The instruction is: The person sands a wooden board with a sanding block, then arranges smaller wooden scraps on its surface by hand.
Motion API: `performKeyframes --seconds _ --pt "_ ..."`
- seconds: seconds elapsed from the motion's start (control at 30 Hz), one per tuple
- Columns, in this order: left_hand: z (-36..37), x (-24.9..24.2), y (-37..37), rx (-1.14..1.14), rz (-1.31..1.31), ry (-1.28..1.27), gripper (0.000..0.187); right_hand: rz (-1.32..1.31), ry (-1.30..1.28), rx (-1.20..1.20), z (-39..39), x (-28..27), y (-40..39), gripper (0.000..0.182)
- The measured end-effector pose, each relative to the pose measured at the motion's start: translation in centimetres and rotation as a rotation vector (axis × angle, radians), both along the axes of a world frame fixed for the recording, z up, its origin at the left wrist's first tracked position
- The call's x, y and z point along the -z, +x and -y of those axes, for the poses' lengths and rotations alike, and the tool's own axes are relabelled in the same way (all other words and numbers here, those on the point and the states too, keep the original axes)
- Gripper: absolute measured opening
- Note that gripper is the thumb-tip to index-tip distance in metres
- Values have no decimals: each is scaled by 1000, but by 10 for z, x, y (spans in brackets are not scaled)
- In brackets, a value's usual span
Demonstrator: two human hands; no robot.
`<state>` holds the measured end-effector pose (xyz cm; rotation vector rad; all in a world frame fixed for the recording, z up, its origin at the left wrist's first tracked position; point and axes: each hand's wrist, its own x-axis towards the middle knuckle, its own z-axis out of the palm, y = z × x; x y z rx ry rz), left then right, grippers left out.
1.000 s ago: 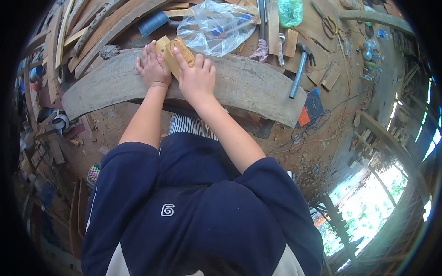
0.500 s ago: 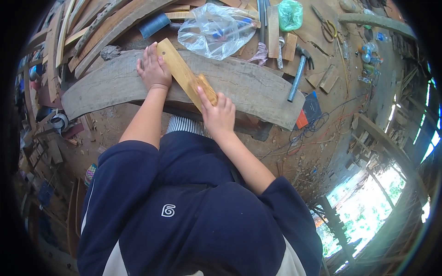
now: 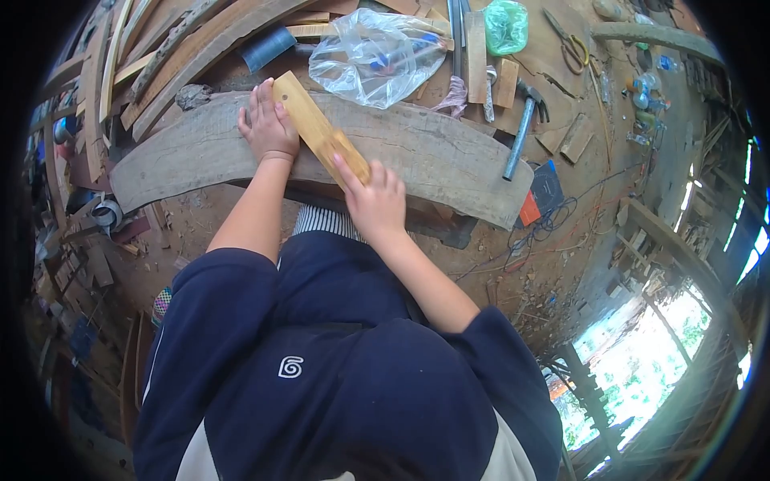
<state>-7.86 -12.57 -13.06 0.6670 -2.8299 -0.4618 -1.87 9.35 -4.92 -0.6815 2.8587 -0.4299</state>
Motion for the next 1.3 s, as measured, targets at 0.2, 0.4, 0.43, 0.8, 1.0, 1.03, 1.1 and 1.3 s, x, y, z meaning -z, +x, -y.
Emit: performKeyframes --seconds 0.2,0.4,0.43,0.8,1.0,1.03,1.1,1.3 --pt "0 0 0 -5 11 2 53 -26 25 21 -20 4 27 67" --pt "0 -1 -1 -6 13 -5 52 -135 -57 23 48 15 -48 67" --pt "-1 -2 0 -7 17 -10 52 -131 -62 22 59 15 -60 67" --pt "1 -1 -1 -1 20 -11 53 -21 -30 -2 3 2 -1 70" --pt "0 0 -1 -13 26 -3 53 -17 2 16 15 5 -7 71" --pt "0 1 -1 -13 28 -2 53 -42 -12 19 28 8 -19 71" --pt "1 1 0 1 24 -13 52 -87 -45 26 54 12 -45 70" --pt "0 1 -1 -16 43 -5 52 -128 -86 54 96 18 -89 68"
